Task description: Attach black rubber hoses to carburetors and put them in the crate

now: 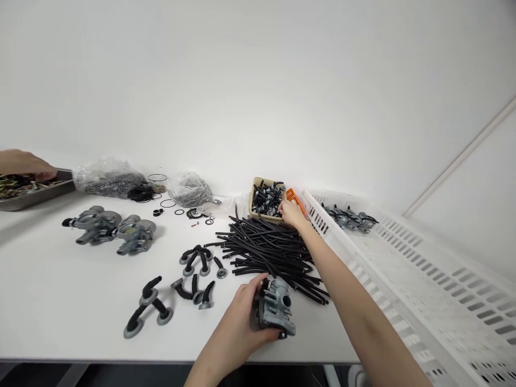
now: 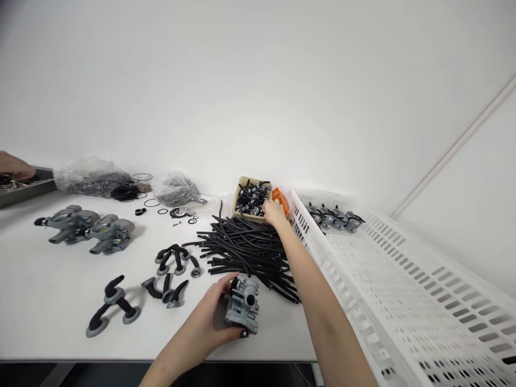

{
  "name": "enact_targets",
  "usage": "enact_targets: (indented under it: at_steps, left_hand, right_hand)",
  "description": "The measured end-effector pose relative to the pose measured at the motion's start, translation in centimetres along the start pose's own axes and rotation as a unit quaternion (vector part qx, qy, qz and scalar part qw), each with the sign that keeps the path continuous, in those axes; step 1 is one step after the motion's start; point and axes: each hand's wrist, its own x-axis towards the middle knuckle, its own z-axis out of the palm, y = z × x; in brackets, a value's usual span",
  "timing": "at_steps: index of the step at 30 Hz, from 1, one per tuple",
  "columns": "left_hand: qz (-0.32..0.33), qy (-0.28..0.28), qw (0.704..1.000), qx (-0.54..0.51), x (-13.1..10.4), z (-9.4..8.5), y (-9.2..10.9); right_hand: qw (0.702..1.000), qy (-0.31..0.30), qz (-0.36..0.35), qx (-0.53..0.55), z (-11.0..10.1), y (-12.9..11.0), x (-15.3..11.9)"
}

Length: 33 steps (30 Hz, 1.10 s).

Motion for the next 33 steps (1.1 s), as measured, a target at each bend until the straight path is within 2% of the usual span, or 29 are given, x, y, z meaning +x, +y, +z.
enact_targets:
  at_steps: [3, 7, 9, 11, 13, 14, 17, 20, 22, 25, 30, 33]
  left_hand:
    - [-0.006, -0.003, 1.0, 0.006, 0.0, 0.0, 0.0]
    - [0.006, 0.0, 1.0, 0.01, 0.1, 0.0, -0.2]
    - [0.012, 0.002, 1.0, 0.009, 0.1, 0.1, -0.3]
    - [0.017, 0.007, 1.0, 0.01, 0.2, 0.2, -0.5]
    - [0.026, 0.018, 0.999, 0.023, 0.2, 0.3, -0.6]
    - [0.032, 0.025, 0.999, 0.036, 0.2, 0.4, -0.6]
    - [0.044, 0.04, 0.995, 0.08, 0.2, 0.6, -0.6]
    - [0.057, 0.05, 0.99, 0.119, 0.2, 0.9, -0.5]
    - [0.073, 0.053, 0.986, 0.143, 0.2, 1.3, -0.3]
    - [0.096, 0.075, 0.974, 0.191, 0.4, 2.3, 0.1]
    - [0.141, 0.096, 0.953, 0.251, 0.9, 4.6, 1.0]
    - [0.158, 0.099, 0.944, 0.274, 1.1, 5.2, 1.4]
  right_hand:
    - [0.992, 0.074, 0.016, 0.097, -0.6, -0.2, -1.0]
    - [0.955, 0.148, 0.031, 0.254, -2.3, -1.3, -4.5]
    - [0.936, 0.145, 0.032, 0.318, -3.5, -1.9, -7.4]
    - [0.908, 0.11, 0.025, 0.403, -4.4, -2.2, -10.9]
    - [0.845, 0.051, 0.022, 0.531, -4.6, -2.1, -14.7]
    - [0.82, 0.041, 0.029, 0.57, -4.5, -1.9, -16.6]
    - [0.782, 0.071, 0.073, 0.615, -3.4, -1.1, -21.2]
    - [0.75, 0.103, 0.107, 0.644, -2.1, -0.3, -24.4]
    - [0.742, 0.118, 0.126, 0.648, -1.6, 0.2, -25.7]
    - [0.75, 0.135, 0.151, 0.63, -1.1, 0.8, -26.7]
    - [0.752, 0.153, 0.182, 0.615, -0.9, 1.6, -26.7]
    - [0.753, 0.169, 0.21, 0.6, -1.0, 1.6, -26.6]
